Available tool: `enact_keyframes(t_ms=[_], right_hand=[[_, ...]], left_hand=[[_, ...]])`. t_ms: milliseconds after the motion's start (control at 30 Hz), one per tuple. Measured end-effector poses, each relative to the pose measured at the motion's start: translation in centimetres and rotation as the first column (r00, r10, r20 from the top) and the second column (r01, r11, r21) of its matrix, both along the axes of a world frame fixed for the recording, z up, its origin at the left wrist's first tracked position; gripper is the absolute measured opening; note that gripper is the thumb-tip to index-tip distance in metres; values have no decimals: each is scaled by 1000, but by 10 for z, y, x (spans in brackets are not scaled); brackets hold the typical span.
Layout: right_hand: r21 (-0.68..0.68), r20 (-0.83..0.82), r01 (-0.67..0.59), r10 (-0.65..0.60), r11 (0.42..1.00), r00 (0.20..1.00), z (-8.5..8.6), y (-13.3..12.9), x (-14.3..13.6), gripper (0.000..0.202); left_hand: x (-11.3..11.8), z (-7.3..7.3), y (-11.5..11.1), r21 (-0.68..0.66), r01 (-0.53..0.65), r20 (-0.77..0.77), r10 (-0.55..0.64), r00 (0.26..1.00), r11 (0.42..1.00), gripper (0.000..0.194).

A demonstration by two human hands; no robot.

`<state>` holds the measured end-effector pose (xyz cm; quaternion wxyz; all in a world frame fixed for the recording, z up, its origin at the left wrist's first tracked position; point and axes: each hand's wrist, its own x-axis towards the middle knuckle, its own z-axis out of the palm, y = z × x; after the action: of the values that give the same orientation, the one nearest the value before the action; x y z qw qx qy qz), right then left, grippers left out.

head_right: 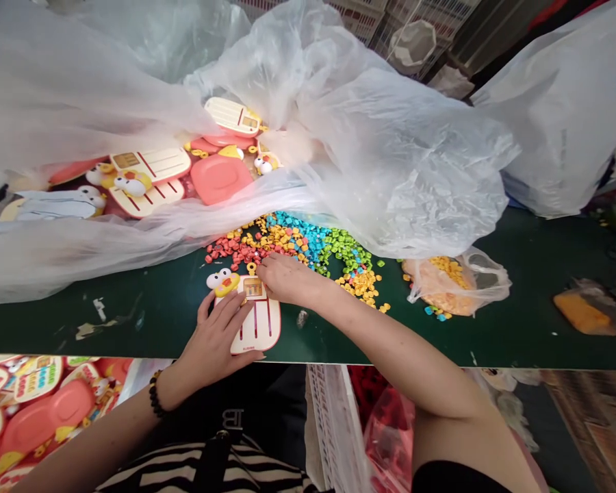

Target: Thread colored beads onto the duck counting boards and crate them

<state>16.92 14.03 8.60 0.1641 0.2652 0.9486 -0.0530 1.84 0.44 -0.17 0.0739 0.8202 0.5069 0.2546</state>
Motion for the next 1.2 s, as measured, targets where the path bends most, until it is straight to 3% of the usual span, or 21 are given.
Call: enact_keyframes(t_ms=[100,200,300,500,567,667,767,867,933,967,1033,1100,1200], right_hand=[[16,-5,-95,95,995,995,2,5,1,10],[0,-125,-74,73,997,990,-1,14,6,7],[-24,-347,56,-61,998,936,-7,29,10,8],[4,-664,417,-309,909,681,-20,61,9,11],[-28,-628,435,-354,900,693,-21,62,7,12],[-14,-425,412,-378,911,822,-22,56,0,19],[72,-183,420,-402,905,897,-24,48,-14,25],[137,-48,446,-444,884,895,-21,47,-26,32],[143,-3,455,-459,879,888,-17,48,-31,34],[136,12,452,-458,882,889,-13,48,-32,35],[109,38,431,-437,896,899,-7,50,-32,34],[74,55,409,-413,910,909,-2,52,-28,34],[64,57,432,-436,900,898,2,55,-16,36]], left_hand=[[-1,0,0,-4,7,10,-7,1000,1000,70],[-2,1,0,1,2,19,-2,1000,1000,69],[-3,1,0,-4,12,26,-12,1000,1000,67],[-1,0,-1,7,-24,50,23,998,1000,77],[0,0,-1,21,-31,54,30,998,999,83],[-1,-1,-2,27,-14,91,11,996,1000,91],[-7,-5,-4,39,-34,308,20,951,999,92],[-16,-12,-6,-46,-173,630,163,759,984,65],[-19,-14,-6,-123,-260,727,265,634,958,48],[-20,-13,-5,-131,-287,726,288,624,949,43],[-18,-10,-4,-73,-264,626,250,738,962,42],[-13,-5,-2,12,-141,414,123,902,990,47],[-5,-1,-3,74,-41,158,29,987,996,52]])
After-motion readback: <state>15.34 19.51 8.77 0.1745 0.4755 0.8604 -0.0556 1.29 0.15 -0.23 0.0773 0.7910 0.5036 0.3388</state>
